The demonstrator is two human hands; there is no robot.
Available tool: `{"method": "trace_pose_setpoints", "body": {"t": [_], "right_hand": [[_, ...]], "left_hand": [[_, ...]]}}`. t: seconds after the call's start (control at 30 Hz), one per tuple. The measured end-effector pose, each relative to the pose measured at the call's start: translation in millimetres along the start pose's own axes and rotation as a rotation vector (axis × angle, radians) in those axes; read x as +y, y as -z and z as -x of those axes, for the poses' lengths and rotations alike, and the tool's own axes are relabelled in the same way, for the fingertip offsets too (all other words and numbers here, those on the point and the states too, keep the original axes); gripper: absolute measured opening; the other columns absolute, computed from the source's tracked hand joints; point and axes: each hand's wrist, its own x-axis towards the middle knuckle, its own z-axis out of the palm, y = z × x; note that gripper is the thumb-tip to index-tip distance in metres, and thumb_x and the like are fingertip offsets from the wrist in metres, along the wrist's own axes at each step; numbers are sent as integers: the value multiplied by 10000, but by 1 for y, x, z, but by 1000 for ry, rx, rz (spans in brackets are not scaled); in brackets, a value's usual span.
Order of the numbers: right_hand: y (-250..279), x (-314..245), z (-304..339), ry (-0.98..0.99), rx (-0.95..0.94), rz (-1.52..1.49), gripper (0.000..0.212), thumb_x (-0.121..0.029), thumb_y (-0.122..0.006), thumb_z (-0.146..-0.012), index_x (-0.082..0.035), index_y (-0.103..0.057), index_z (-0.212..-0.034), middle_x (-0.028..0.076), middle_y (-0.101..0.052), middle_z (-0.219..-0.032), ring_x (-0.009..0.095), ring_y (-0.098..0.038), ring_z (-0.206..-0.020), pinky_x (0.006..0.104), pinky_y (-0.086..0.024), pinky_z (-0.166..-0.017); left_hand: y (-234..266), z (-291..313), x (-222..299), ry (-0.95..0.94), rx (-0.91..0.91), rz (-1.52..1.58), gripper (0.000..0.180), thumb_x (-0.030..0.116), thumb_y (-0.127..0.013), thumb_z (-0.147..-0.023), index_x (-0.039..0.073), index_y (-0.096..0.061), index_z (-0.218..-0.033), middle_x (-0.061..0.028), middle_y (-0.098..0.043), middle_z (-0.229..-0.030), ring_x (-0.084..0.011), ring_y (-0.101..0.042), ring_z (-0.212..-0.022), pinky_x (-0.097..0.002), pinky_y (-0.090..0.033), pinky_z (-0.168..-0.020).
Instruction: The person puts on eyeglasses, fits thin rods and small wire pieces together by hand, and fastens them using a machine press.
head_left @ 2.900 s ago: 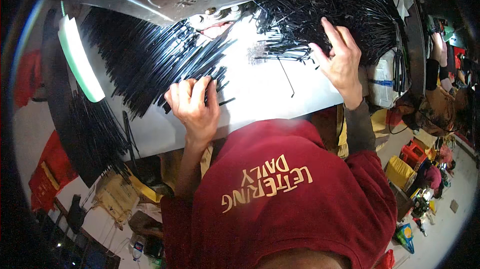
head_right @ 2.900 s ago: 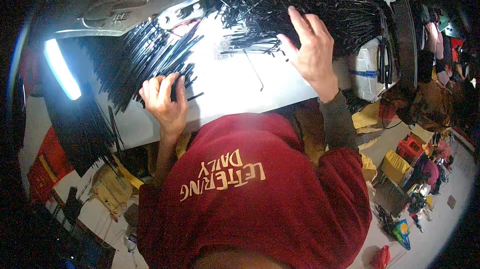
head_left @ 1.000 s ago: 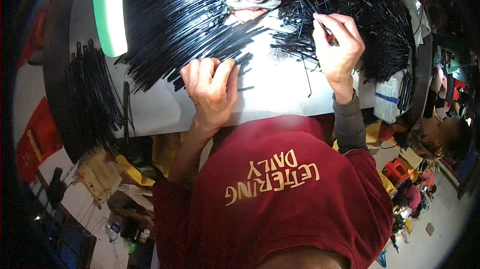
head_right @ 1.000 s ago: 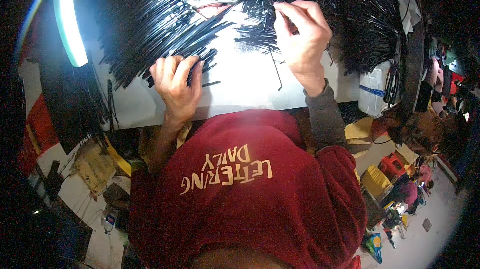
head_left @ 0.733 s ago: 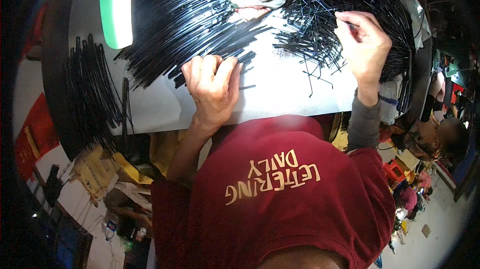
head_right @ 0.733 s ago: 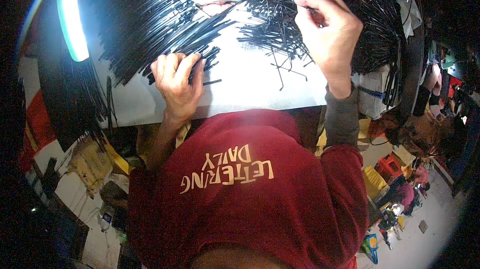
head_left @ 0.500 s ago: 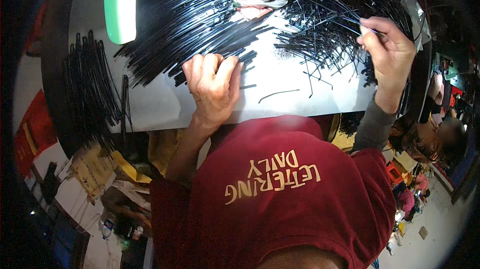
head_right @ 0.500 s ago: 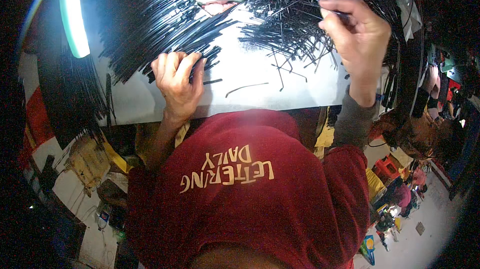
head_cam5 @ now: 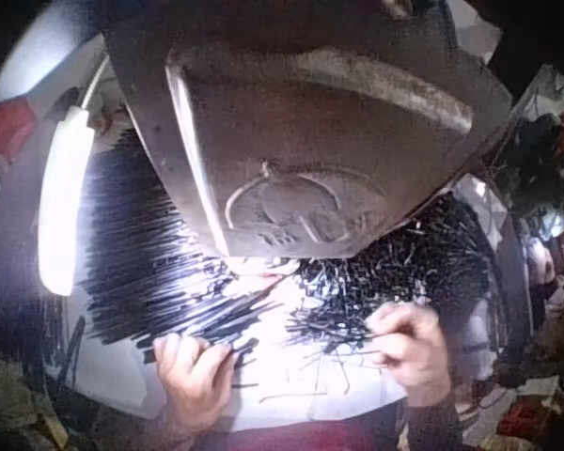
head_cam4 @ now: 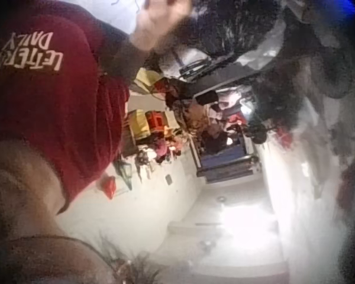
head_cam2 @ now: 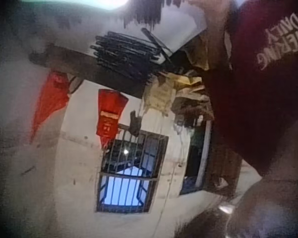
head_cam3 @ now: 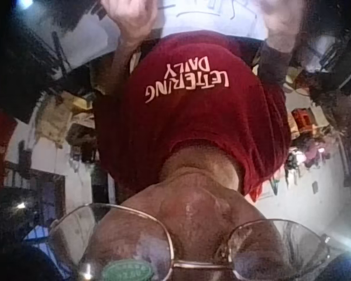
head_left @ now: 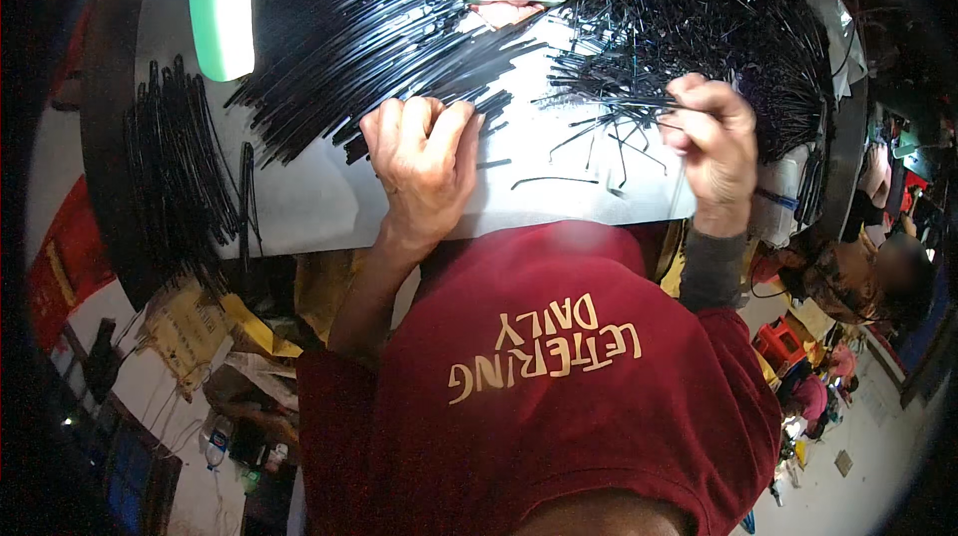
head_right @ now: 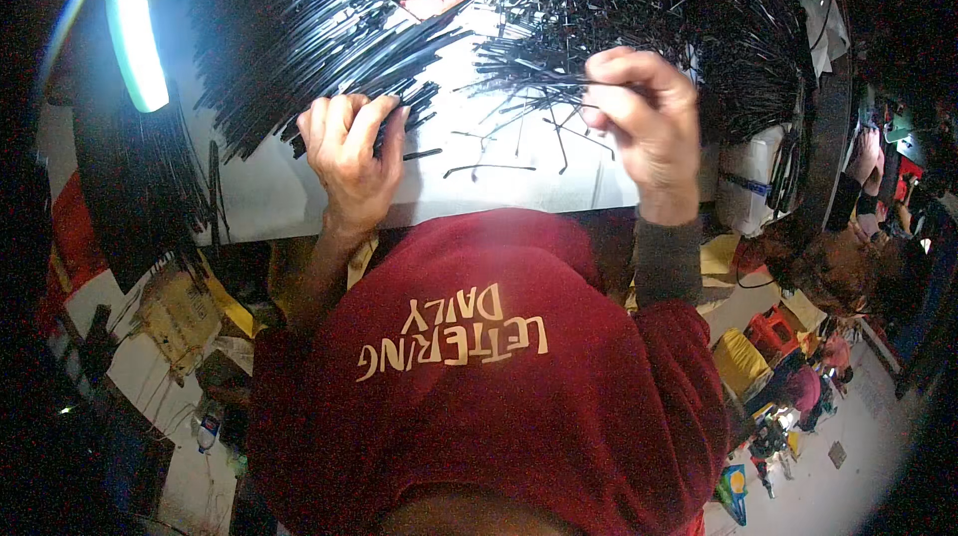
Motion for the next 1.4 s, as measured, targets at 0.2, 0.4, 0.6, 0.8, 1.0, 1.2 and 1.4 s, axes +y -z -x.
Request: {"method": "trace_pose_setpoints", "body": {"t": [0.2,0.4,0.6,0.8,1.0,1.2,1.4], "right_hand": [[3,31,1,-3,-41,415,135,88,-627,-797,29,-679,-906,81,-635,-912,132,-645,-735,230,-523,-619],[-6,10,-2,339,-204,1163,180,12,-685,-756,-22,-714,-931,80,-689,-885,134,-658,-706,246,-527,-629],[-3,0,0,478,-292,1357,268,-71,-700,-760,-58,-703,-1028,95,-687,-916,231,-670,-699,316,-544,-627],[-19,5,4,538,-397,1369,412,-151,-729,-735,-67,-661,-1133,108,-658,-1043,252,-659,-846,348,-548,-720],[-31,21,14,509,-410,1383,489,-182,-789,-677,-22,-665,-1123,138,-660,-1053,306,-639,-911,374,-527,-790],[-29,26,16,563,-499,1341,468,-180,-778,-687,-30,-669,-1116,107,-670,-1034,272,-630,-842,363,-518,-705],[-33,26,22,561,-522,1310,422,-127,-780,-674,-25,-679,-1071,105,-684,-950,277,-629,-789,366,-507,-683]], "left_hand": [[0,-1,0,-2,-7,-2,248,86,-787,-689,91,-677,-911,-51,-554,-804,-214,-522,-758,-363,-354,-719],[0,1,-1,2,-8,-7,237,83,-785,-691,97,-679,-903,-46,-562,-805,-214,-521,-746,-359,-357,-715],[2,4,2,-3,37,15,259,102,-799,-670,93,-682,-900,-44,-562,-803,-218,-507,-736,-367,-362,-706],[16,4,19,-163,-91,128,401,220,-846,-588,98,-669,-926,-45,-568,-838,-232,-515,-770,-386,-371,-714],[0,19,26,-250,-209,146,501,247,-828,-536,108,-649,-982,-41,-559,-917,-234,-525,-794,-397,-391,-715],[-5,24,26,-276,-179,132,479,218,-825,-544,99,-646,-973,-44,-558,-905,-231,-528,-788,-394,-407,-714],[-7,19,35,-229,-160,41,583,262,-815,-570,116,-647,-1109,-96,-567,-1080,-275,-524,-953,-424,-406,-835]]}}
